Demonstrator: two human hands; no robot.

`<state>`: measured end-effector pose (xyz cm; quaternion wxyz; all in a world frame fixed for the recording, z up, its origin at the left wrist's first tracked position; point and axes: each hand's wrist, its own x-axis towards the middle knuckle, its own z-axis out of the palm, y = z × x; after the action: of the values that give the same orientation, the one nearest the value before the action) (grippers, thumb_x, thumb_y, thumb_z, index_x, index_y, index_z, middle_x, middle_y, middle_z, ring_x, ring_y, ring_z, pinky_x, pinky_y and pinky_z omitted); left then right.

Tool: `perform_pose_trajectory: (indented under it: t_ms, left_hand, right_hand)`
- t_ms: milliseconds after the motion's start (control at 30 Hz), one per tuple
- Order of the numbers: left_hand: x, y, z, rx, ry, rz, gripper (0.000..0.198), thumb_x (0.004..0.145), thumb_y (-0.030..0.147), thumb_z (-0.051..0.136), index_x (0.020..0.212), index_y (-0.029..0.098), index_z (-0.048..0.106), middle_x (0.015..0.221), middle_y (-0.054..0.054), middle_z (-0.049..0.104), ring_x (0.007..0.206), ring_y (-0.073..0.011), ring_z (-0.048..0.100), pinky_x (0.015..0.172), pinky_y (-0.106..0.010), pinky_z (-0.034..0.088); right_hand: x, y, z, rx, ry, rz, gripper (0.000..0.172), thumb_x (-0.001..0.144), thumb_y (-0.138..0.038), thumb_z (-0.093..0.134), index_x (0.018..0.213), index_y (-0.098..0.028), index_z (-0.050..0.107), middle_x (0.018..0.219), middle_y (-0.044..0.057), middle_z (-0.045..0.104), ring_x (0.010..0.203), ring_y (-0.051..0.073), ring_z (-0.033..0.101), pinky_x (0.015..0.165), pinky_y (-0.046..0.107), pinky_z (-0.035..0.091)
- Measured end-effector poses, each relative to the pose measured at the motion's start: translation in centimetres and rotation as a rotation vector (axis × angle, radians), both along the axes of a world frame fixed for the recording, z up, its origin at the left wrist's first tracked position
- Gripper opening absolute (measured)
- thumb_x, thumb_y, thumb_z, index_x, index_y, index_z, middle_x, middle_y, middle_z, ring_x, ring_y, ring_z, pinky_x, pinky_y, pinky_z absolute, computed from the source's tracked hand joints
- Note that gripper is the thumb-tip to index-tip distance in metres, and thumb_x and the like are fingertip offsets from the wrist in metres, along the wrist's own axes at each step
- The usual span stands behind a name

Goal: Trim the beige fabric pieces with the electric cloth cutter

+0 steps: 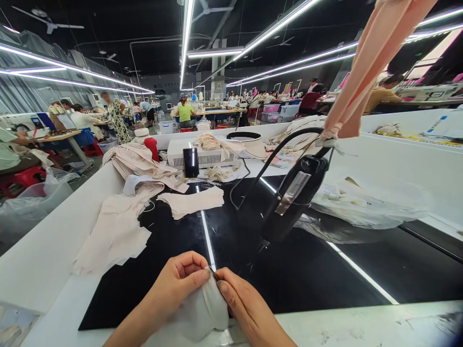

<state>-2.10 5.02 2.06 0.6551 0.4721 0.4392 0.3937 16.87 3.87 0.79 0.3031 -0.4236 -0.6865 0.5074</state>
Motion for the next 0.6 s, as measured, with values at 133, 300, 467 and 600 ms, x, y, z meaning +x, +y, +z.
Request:
perform_pose_trajectory:
  t_ms: [133,300,467,600]
  left_hand:
    - [0.1,-0.1,0.0,0.006,-0.004,0.004,0.041,0.075,0.052,0.083,0.083,0.016,0.066,0.065,0.003,0.056,0.057,-0.0077,0.045,0.055,-0.019,0.033]
    - [0.1,0.0,-0.3,0.002,-0.018,-0.074,0.040,0.075,0.051,0.083,0.083,0.015,0.066,0.072,-0.003,0.066,0.062,-0.0115,0.055,0.061,-0.022,0.039]
    - [0.2,-0.6,-0.3,-0.012,-0.039,-0.297,0.034,0.075,0.043,0.085,0.082,0.014,0.068,0.075,-0.005,0.069,0.065,-0.0122,0.057,0.063,-0.022,0.039]
    - [0.0,-0.9,0.1,0.000,0.058,-0.345,0.027,0.077,0.039,0.084,0.082,0.015,0.073,0.068,0.000,0.062,0.059,-0.0081,0.048,0.056,-0.019,0.033]
  right_hand:
    - [-0.1,-0.1,-0.4,0.016,0.002,-0.020,0.044,0.101,-0.060,0.035,0.085,-0.022,0.051,0.082,0.000,0.052,0.075,0.016,0.049,0.071,0.026,0.044]
    - [0.4,0.7,-0.2,0.017,0.102,-0.090,0.047,0.101,-0.062,0.030,0.086,-0.022,0.051,0.067,-0.004,0.039,0.057,0.013,0.038,0.052,0.025,0.035]
    - [1.3,3.6,1.3,0.250,-0.096,-0.193,0.039,0.105,-0.048,0.030,0.095,-0.021,0.056,0.087,0.004,0.063,0.078,0.018,0.060,0.074,0.030,0.049]
    - [1.1,6.9,1.0,0.435,-0.286,-0.187,0.037,0.106,-0.040,0.029,0.099,-0.019,0.059,0.097,0.010,0.068,0.093,0.025,0.064,0.088,0.042,0.050]
